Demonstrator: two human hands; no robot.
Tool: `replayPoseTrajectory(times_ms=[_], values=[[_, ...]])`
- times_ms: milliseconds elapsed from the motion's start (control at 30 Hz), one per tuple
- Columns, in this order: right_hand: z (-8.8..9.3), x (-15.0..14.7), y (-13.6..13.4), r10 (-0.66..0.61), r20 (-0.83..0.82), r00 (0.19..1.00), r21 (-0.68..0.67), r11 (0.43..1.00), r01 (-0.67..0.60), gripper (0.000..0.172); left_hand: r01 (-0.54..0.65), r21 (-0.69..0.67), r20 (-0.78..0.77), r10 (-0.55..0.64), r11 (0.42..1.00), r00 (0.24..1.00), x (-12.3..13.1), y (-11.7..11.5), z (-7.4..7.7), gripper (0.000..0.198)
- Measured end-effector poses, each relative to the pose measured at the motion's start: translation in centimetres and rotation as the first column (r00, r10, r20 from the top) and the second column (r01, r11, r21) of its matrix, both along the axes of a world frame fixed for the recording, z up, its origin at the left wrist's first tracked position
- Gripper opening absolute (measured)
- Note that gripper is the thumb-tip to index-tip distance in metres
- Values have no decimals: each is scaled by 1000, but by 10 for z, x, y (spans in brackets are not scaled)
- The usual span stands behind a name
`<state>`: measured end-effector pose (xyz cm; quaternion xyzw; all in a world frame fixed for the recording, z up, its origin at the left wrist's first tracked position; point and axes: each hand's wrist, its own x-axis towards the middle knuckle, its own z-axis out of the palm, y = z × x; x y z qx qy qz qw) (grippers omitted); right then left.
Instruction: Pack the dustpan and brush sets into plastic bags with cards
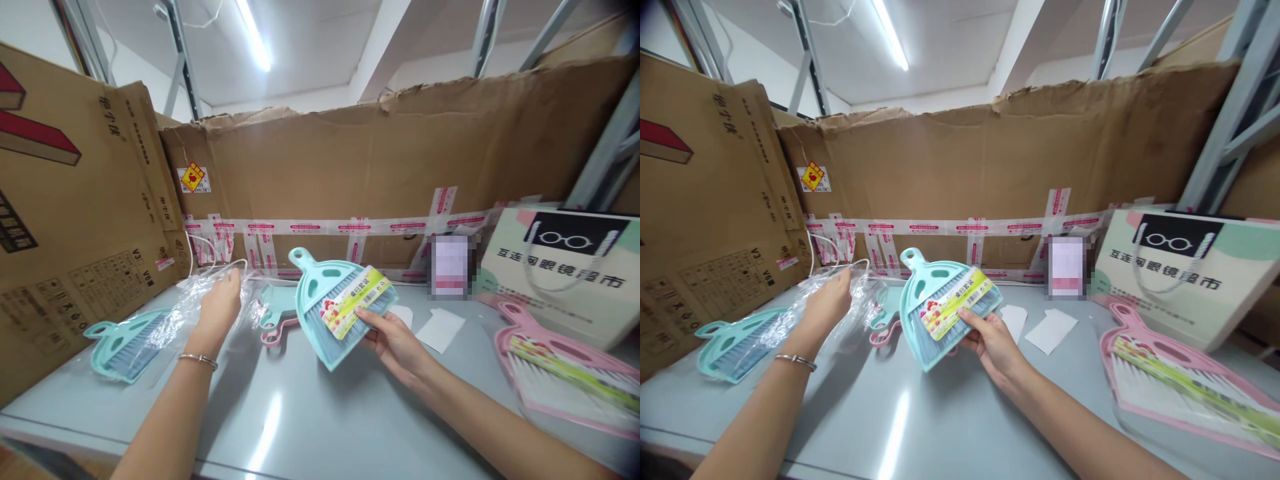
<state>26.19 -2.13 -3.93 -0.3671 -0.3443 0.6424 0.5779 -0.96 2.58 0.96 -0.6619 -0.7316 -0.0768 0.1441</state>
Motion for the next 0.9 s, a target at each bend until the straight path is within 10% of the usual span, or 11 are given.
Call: replayPoseTrajectory(times_ms=[200,467,900], values=[[3,-10,-15,142,253,957,33,987,-155,41,230,323,159,-293,918,943,15,6,-7,14],[-5,-18,-15,18,324,946,92,994,-50,47,510,498,307,-693,701,653,48,-3,-19,13],[-10,-32,-25,63,-71,995,-51,996,-67,38,593,572,261,-812,566,523,90,-33,-28,18]])
